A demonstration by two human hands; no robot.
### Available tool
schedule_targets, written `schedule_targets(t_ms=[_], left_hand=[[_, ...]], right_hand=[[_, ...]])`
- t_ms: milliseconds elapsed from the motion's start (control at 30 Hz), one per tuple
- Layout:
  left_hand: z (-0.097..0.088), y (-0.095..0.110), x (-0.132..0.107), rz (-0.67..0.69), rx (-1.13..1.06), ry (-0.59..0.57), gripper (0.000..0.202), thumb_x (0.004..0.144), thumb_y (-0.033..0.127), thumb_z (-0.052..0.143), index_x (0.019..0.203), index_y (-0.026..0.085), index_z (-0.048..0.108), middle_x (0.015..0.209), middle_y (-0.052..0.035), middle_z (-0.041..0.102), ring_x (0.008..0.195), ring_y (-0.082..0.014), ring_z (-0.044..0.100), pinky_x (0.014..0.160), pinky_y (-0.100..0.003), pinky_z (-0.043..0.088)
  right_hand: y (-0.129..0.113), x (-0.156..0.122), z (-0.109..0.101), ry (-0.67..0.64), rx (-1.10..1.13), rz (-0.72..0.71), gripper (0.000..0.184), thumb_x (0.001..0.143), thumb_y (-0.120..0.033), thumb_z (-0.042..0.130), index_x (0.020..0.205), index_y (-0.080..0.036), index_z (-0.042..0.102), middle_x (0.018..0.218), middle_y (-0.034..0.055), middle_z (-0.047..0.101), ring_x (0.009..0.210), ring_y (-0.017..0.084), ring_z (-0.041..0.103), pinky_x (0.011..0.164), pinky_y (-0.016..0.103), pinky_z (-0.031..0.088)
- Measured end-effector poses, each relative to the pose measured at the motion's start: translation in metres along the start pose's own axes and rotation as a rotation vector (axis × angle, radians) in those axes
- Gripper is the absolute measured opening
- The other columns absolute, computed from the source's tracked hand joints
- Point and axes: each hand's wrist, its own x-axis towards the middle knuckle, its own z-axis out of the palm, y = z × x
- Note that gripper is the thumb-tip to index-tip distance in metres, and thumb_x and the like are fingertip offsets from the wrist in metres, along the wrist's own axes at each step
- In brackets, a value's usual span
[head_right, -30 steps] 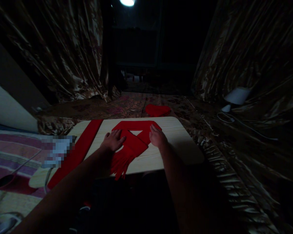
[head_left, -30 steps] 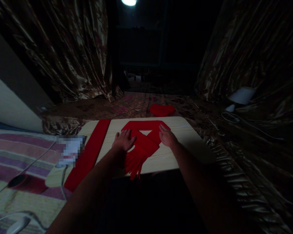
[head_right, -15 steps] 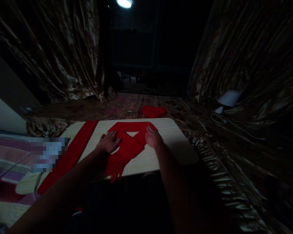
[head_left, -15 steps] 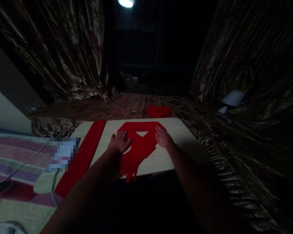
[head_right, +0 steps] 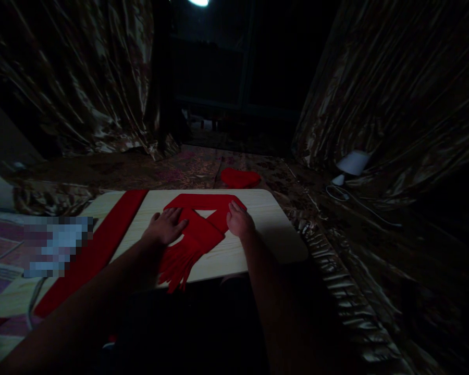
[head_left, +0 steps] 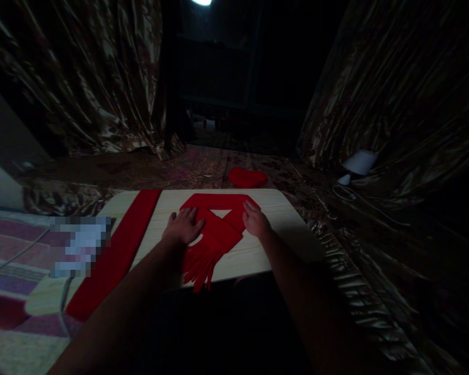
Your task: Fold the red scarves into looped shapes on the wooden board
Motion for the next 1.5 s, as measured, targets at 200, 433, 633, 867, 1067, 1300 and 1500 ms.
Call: schedule_targets(t_ms=[200, 433, 633, 867, 1067, 1300, 1500], left_hand=[[-0.001, -0.003, -0.005, 0.076, 0.003, 0.055, 0.063, 0.1, 0.056, 0.025, 0.157, 0.032, 0.036, 0.158, -0.0158, 0.041, 0.147, -0.0327, 0.035, 0.114, -0.061, 0.026], [0.004, -0.01, -0.006, 0.154, -0.107, 0.318, 0.049, 0.097, 0.044, 0.04, 0.129, 0.022, 0.069, 0.131, -0.0144, 0.065, 0.124, -0.0297, 0.055, 0.108, -0.046, 0.04], [0.003, -0.007, -0.006, 0.104, -0.074, 0.362, 0.047, 0.095, 0.042, 0.044, 0.128, 0.02, 0.07, 0.123, -0.0154, 0.066, 0.115, -0.0319, 0.057, 0.101, -0.047, 0.044], [0.006, -0.008, -0.005, 0.082, -0.055, 0.347, 0.048, 0.096, 0.043, 0.043, 0.129, 0.019, 0.068, 0.125, -0.0144, 0.066, 0.111, -0.0318, 0.057, 0.099, -0.045, 0.044], [-0.004, -0.004, -0.006, 0.026, -0.034, 0.287, 0.047, 0.093, 0.046, 0.047, 0.123, 0.018, 0.068, 0.117, -0.0143, 0.067, 0.109, -0.0312, 0.057, 0.096, -0.042, 0.046], [-0.008, -0.008, -0.002, 0.061, -0.014, 0.218, 0.045, 0.092, 0.045, 0.047, 0.121, 0.019, 0.069, 0.117, -0.0137, 0.069, 0.111, -0.03, 0.06, 0.099, -0.041, 0.045], [-0.029, -0.023, 0.014, 0.01, -0.155, 0.015, 0.041, 0.091, 0.04, 0.043, 0.113, 0.021, 0.073, 0.117, -0.0106, 0.073, 0.107, -0.0274, 0.067, 0.089, -0.034, 0.049]], right_hand=[[-0.014, -0.007, -0.018, 0.075, -0.17, 0.053, 0.05, 0.097, -0.032, 0.044, 0.139, -0.011, 0.059, 0.15, 0.0139, 0.051, 0.127, 0.029, 0.049, 0.11, 0.041, 0.037], [-0.021, -0.009, -0.026, 0.049, -0.237, 0.1, 0.042, 0.097, -0.032, 0.045, 0.128, -0.013, 0.066, 0.133, 0.0143, 0.064, 0.119, 0.029, 0.048, 0.101, 0.041, 0.037], [-0.017, -0.009, -0.022, 0.046, -0.208, 0.111, 0.039, 0.096, -0.029, 0.046, 0.124, -0.013, 0.068, 0.134, 0.0126, 0.065, 0.119, 0.028, 0.05, 0.104, 0.038, 0.035], [-0.013, -0.008, -0.019, 0.043, -0.207, 0.078, 0.039, 0.096, -0.028, 0.045, 0.123, -0.012, 0.068, 0.133, 0.0129, 0.065, 0.114, 0.027, 0.055, 0.105, 0.035, 0.035], [-0.013, -0.006, -0.019, 0.017, -0.183, 0.086, 0.039, 0.096, -0.028, 0.046, 0.123, -0.011, 0.068, 0.132, 0.016, 0.065, 0.114, 0.026, 0.056, 0.106, 0.036, 0.034], [-0.015, -0.006, -0.025, -0.003, -0.152, 0.106, 0.041, 0.096, -0.029, 0.046, 0.126, -0.01, 0.066, 0.132, 0.0164, 0.065, 0.117, 0.026, 0.055, 0.106, 0.036, 0.034], [-0.018, -0.005, -0.032, -0.024, -0.125, 0.123, 0.038, 0.095, -0.03, 0.049, 0.121, -0.01, 0.068, 0.129, 0.0157, 0.067, 0.116, 0.026, 0.057, 0.105, 0.036, 0.035]])
